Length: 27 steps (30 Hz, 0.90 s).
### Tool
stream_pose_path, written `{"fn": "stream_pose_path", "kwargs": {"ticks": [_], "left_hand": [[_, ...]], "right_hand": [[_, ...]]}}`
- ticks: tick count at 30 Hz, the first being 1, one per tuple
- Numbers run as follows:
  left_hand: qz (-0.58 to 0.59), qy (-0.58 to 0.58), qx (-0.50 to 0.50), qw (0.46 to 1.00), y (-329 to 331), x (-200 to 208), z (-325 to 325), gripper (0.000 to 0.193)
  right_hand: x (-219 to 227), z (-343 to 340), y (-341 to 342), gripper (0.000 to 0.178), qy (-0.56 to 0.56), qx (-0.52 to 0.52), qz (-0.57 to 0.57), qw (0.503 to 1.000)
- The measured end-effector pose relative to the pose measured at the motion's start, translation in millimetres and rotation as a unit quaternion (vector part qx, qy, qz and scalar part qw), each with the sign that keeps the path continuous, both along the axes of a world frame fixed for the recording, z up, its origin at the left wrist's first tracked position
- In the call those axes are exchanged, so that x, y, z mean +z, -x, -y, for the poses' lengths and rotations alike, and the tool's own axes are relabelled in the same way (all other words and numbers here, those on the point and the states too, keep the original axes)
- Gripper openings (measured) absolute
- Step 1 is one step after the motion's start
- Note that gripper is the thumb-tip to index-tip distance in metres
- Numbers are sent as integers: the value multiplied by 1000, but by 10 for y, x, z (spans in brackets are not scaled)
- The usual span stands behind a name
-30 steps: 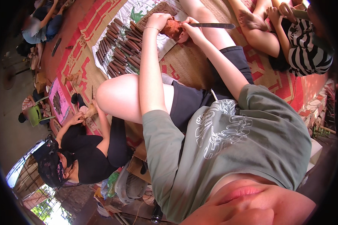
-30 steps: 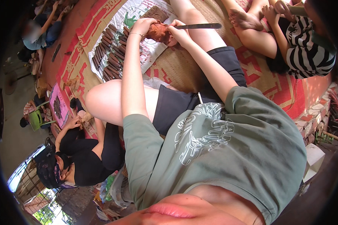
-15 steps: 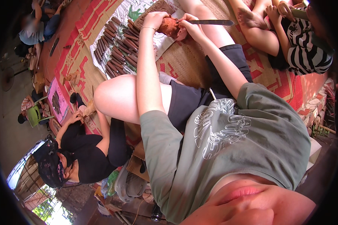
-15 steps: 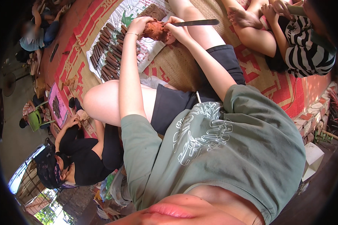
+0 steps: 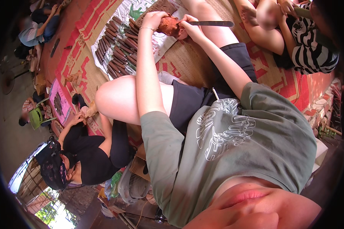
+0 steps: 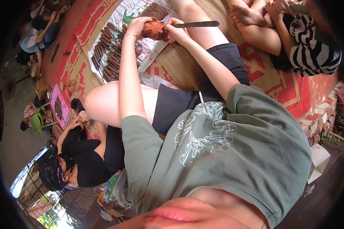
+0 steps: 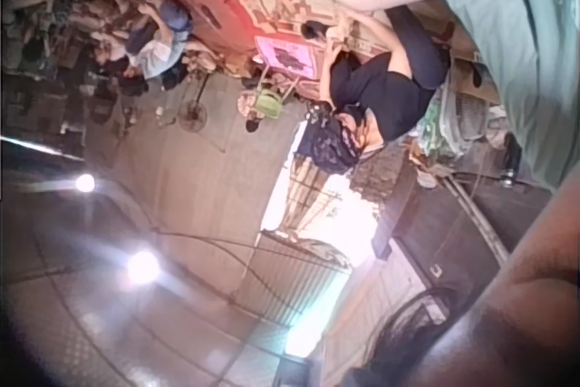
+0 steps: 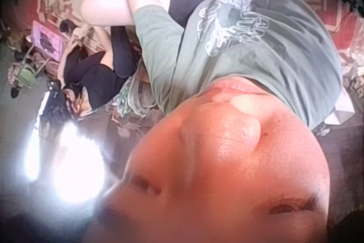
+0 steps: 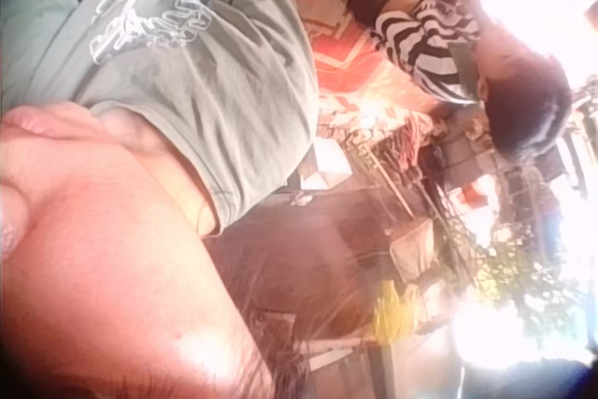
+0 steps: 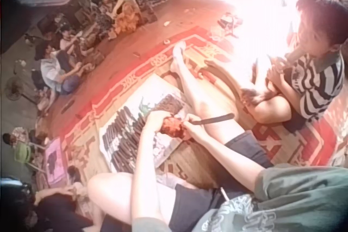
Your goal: The person sits on a mat and uses a knife to carve a small piece of reddish-brown wood. They hold the wood in their left hand and carefully shape it with the knife in their right hand, occasionally rotating the piece to access different sides.
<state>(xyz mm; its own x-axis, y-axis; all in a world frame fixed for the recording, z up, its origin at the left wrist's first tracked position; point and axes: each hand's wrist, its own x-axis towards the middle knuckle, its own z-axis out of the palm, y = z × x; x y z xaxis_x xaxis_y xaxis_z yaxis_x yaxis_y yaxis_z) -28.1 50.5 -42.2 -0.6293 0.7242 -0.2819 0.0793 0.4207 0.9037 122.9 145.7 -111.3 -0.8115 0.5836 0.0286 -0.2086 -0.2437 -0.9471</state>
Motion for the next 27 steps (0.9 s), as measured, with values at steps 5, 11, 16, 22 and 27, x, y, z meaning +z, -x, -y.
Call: {"fn": "stream_pose_path", "kwargs": {"ticks": [5, 11, 16, 22, 27], "left_hand": [[-41, 28, -2, 999, 15, -17, 2, 30], [-36, 23, -20, 999, 5, 55, 13, 26], [-23, 4, -13, 1000, -21, 47, 43, 29], [-49, 3, -26, 998, -45, 87, 20, 30], [-30, -7, -14, 999, -20, 50, 52, 28]], "right_hand": [[9, 30, 10, 8, 42, -12, 8, 999], [-69, 34, 23, 8, 61, 3, -8, 998], [-78, -17, -8, 8, 50, 35, 18, 998], [31, -1, 8, 13, 37, 6, -28, 999], [-39, 8, 2, 16, -3, 6, -2, 1000]]}}
